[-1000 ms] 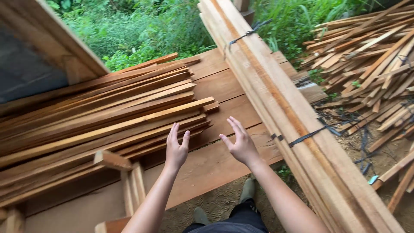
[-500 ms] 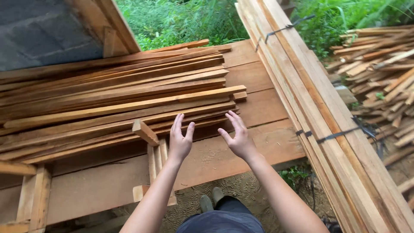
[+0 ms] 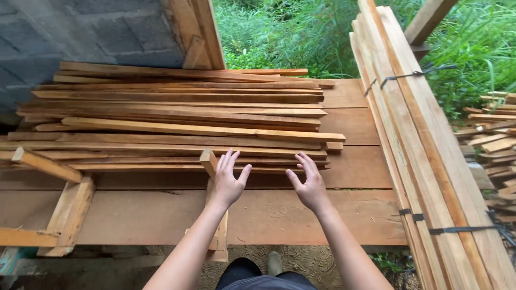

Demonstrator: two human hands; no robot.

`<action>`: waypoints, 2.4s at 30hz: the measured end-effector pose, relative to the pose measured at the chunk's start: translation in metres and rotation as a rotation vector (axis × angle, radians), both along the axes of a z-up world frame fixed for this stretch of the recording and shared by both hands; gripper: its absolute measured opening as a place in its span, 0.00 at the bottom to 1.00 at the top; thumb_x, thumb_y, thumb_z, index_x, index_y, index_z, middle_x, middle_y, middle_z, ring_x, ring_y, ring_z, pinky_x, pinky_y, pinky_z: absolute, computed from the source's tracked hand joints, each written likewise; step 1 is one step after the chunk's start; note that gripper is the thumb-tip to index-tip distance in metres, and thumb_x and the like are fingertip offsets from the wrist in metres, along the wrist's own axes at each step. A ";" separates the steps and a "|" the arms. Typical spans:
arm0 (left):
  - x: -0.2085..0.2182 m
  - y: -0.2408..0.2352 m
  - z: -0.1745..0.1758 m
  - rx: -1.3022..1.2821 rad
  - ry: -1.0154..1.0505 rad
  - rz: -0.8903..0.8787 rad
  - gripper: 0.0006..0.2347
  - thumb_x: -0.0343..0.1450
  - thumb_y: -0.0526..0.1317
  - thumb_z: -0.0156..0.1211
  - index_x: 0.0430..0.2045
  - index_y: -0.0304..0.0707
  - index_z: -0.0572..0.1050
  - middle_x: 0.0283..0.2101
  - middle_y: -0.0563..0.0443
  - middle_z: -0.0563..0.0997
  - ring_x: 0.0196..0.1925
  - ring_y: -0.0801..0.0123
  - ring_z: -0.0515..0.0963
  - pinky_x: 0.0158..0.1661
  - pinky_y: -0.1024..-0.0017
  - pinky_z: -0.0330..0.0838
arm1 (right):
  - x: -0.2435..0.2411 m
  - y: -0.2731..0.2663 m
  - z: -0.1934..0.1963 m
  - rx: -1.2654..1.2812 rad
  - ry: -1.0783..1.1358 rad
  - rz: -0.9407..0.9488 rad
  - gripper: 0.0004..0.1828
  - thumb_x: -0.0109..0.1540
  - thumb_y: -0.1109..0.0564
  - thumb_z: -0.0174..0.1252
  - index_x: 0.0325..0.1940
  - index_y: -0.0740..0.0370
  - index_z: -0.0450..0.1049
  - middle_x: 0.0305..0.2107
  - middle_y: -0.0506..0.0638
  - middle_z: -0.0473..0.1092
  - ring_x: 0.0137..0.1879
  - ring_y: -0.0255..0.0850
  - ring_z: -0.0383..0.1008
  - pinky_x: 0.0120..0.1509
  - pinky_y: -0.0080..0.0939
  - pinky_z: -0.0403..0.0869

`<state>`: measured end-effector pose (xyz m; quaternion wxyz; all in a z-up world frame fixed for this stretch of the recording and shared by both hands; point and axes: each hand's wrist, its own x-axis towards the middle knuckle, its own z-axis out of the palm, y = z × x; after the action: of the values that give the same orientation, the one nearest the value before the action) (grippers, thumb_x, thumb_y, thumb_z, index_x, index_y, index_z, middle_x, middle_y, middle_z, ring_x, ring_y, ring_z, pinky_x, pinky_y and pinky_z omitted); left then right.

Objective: The person lifts a bundle of thin wooden planks tied with black straps from a pile and places it onto a wooden workbench. They then proceed to pick up individual planks from the stack and arrange them one by one on the workbench surface.

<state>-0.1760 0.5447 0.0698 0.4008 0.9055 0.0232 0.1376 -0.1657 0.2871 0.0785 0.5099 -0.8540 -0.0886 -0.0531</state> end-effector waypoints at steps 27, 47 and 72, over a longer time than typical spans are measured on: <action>-0.022 0.413 -0.054 -0.025 0.123 0.054 0.22 0.70 0.49 0.63 0.57 0.38 0.75 0.68 0.42 0.71 0.73 0.47 0.63 0.70 0.56 0.56 | 0.000 0.294 0.015 -0.614 -0.082 -0.070 0.30 0.61 0.37 0.61 0.60 0.57 0.76 0.61 0.53 0.71 0.65 0.53 0.71 0.71 0.54 0.66; -0.019 0.510 -0.051 -0.073 0.260 0.050 0.23 0.71 0.50 0.61 0.58 0.39 0.73 0.69 0.43 0.69 0.74 0.51 0.61 0.70 0.57 0.54 | 0.001 0.356 0.001 -0.947 0.205 -0.254 0.41 0.60 0.27 0.55 0.67 0.56 0.70 0.72 0.60 0.54 0.79 0.56 0.46 0.78 0.63 0.47; 0.001 0.493 -0.033 -0.117 0.381 0.040 0.23 0.72 0.50 0.59 0.59 0.40 0.72 0.70 0.47 0.68 0.76 0.53 0.57 0.70 0.57 0.53 | 0.018 0.455 -0.028 -0.525 0.333 0.080 0.38 0.62 0.33 0.56 0.70 0.53 0.66 0.72 0.52 0.55 0.78 0.52 0.51 0.78 0.56 0.51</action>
<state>-0.1749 1.0380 0.0367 0.4382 0.8897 0.1247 -0.0297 -0.1472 0.7420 0.0505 0.2811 -0.9493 -0.0479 0.1323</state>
